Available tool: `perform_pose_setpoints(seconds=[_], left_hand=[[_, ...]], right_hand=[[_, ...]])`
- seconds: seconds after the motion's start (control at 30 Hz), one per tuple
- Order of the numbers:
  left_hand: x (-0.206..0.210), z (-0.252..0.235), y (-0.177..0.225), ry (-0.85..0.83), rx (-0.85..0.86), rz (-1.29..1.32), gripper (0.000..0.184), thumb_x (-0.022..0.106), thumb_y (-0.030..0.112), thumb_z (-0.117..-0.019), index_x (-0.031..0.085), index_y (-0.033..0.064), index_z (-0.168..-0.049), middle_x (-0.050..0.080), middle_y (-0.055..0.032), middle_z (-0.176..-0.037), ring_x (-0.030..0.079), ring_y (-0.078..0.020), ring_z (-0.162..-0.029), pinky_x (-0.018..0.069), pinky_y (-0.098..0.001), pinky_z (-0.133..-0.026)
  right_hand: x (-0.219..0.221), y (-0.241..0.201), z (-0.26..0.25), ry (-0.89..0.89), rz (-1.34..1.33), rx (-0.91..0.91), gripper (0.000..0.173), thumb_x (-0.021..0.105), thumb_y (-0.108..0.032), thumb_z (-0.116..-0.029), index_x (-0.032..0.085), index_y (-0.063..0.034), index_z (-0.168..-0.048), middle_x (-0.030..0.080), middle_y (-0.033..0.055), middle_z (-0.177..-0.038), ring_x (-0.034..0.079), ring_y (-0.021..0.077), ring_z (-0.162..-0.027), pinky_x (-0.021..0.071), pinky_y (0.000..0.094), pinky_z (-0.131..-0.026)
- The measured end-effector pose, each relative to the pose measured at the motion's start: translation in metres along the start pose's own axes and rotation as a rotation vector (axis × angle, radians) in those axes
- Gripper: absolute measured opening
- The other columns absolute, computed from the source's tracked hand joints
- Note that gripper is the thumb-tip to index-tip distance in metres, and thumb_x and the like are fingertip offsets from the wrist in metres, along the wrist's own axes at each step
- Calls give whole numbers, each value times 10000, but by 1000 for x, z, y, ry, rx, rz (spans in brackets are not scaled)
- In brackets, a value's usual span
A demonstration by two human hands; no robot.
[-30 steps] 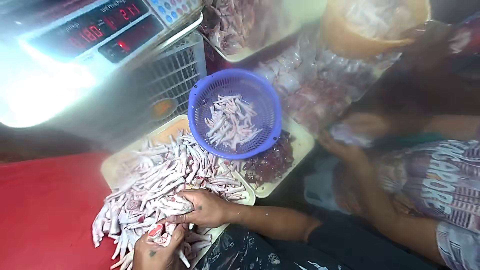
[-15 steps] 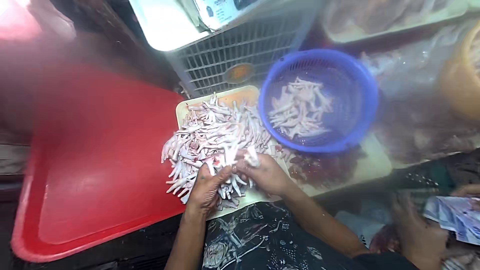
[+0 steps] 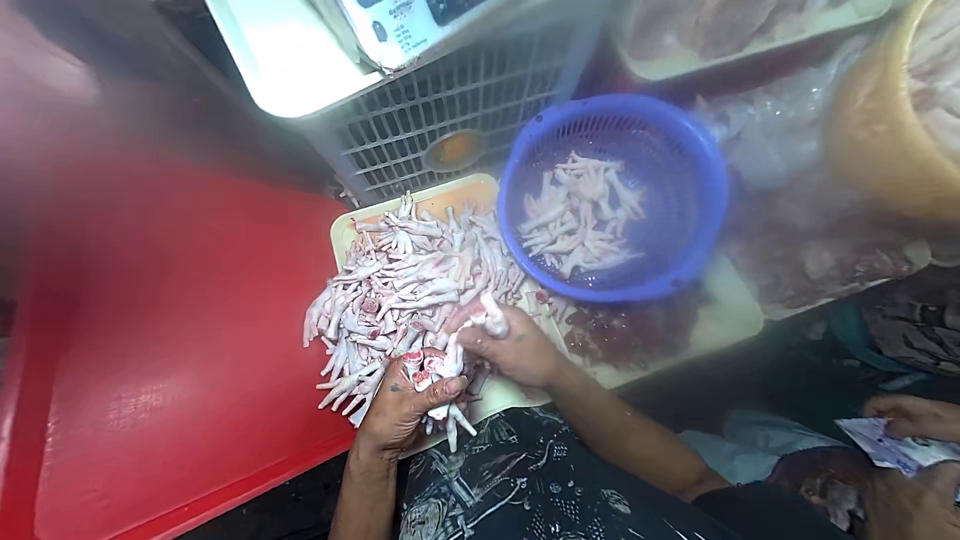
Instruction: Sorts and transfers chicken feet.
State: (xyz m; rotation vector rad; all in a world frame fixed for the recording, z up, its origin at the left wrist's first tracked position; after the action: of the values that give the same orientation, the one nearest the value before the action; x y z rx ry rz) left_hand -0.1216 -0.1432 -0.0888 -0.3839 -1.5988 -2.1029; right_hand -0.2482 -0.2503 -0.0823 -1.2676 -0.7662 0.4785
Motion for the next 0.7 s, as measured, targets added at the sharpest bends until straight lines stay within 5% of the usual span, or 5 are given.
perform_pose_setpoints(seconds=[0.13,0.27,0.4,0.57,0.7], left_hand=[[-1,7,3,21,-69,-73,287,867,174,-797,707,145,-1034,731,-36,-801,688,-125,-644,607,-292,-616],[-5,27,8,-124,-41,-17,257,847,214,-825,739,200,-1058,724,2,-781,665,-86,-599,589,-252,-568],[-18,33,6,-32,-4,207,260,778,303,-895,744,128,-1083,716,-28,-777,674,-105,-619,592,-262,-602],[-15,11,16,288,19,-180,404,879,358,-790,677,92,-1017,729,-29,-782,687,-116,-612,610,-265,-585],[-5,3,28,344,63,-621,335,863,292,-790,709,88,-1006,725,16,-815,703,-91,-732,613,-263,-675]], right_hand=[[-8,-17,2,98,304,-331,137,688,-75,-949,735,18,-1037,748,85,-1002,701,101,-942,586,296,-890],[-45,-40,14,495,642,-494,155,694,-28,-862,754,-84,-993,747,28,-984,713,118,-914,622,349,-806],[-49,-58,33,645,485,-720,133,664,-229,-1002,686,-111,-1059,682,4,-977,671,88,-906,600,282,-784],[-25,12,2,281,13,172,356,624,-224,-1024,577,9,-1290,662,69,-1012,644,96,-834,565,267,-769],[6,23,11,256,-276,179,444,564,-204,-1051,428,6,-1418,644,91,-1093,654,141,-941,573,315,-841]])
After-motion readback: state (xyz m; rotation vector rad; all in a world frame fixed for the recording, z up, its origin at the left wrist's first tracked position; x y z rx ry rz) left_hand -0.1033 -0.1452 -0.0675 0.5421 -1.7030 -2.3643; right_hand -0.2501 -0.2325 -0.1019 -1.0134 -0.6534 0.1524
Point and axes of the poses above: each hand's wrist, its own z-axis away from the middle knuckle, its own x-axis out of the palm, y = z × x, the point moved 6 cm from there along -z, towards the middle knuckle
